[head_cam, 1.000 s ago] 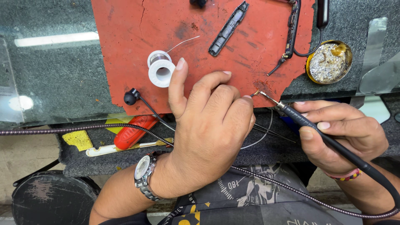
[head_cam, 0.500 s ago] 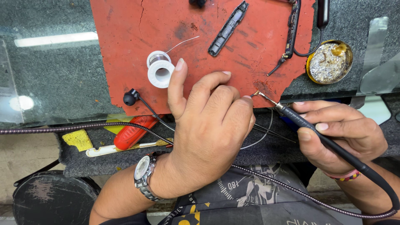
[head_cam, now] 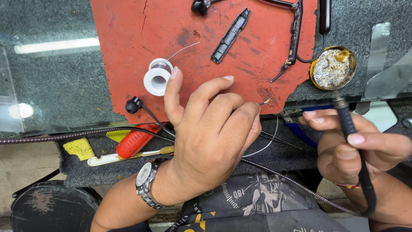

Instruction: The person solders a wire connection on a disassembled neckband earphone at a workbench. They hold the wire and component steady with one hand while applying a soldering iron, periodically dipping the iron tip into a flux tin and repositioning the wire as they work.

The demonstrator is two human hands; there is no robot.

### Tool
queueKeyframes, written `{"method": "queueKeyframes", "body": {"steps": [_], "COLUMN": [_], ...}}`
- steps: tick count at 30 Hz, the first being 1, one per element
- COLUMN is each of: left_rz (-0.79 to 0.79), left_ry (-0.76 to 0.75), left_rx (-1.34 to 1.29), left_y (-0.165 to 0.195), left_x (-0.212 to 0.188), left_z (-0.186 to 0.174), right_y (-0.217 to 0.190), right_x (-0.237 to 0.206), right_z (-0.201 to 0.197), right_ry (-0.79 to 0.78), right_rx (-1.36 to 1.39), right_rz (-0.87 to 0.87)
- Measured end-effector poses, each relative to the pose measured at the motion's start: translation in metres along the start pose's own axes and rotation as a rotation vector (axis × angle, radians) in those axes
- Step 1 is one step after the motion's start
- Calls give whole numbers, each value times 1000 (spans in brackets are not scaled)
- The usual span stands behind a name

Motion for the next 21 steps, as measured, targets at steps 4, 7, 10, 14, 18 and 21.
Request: {"method": "queueKeyframes", "body": {"steps": [4, 7, 10, 14, 18, 21], "left_rz": [16, 28, 43, 60, 85, 91], "left_ry": [-15, -28, -46, -75, -86, -91], "left_rx": [2, -10, -14, -27, -25, -23], "left_y": [1, 1, 2, 3, 4, 4], "left_x": [0, -1, -1, 2, 3, 2], "left_z": [0, 0, 0, -2, -2, 0], "right_y": [-5, -7, -10, -13, -14, -15], "right_x": [10, 17, 20, 29, 37, 38], "right_z": [10, 15, 22, 32, 36, 37], "right_ry": [-60, -28, -36, -47, -66, -74], "right_rx": [-28, 24, 76, 152, 137, 129], "right_rz": [-10, -8, 98, 144, 128, 127]}}
Point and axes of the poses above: each hand's wrist, its own x-axis towards the middle knuckle, its own z-axis out of the palm, y = z × x, the point moved 9 cm from there along x, towards the middle knuckle, and after that the axes turned 3 degrees about -y, right-handed, at the moved point
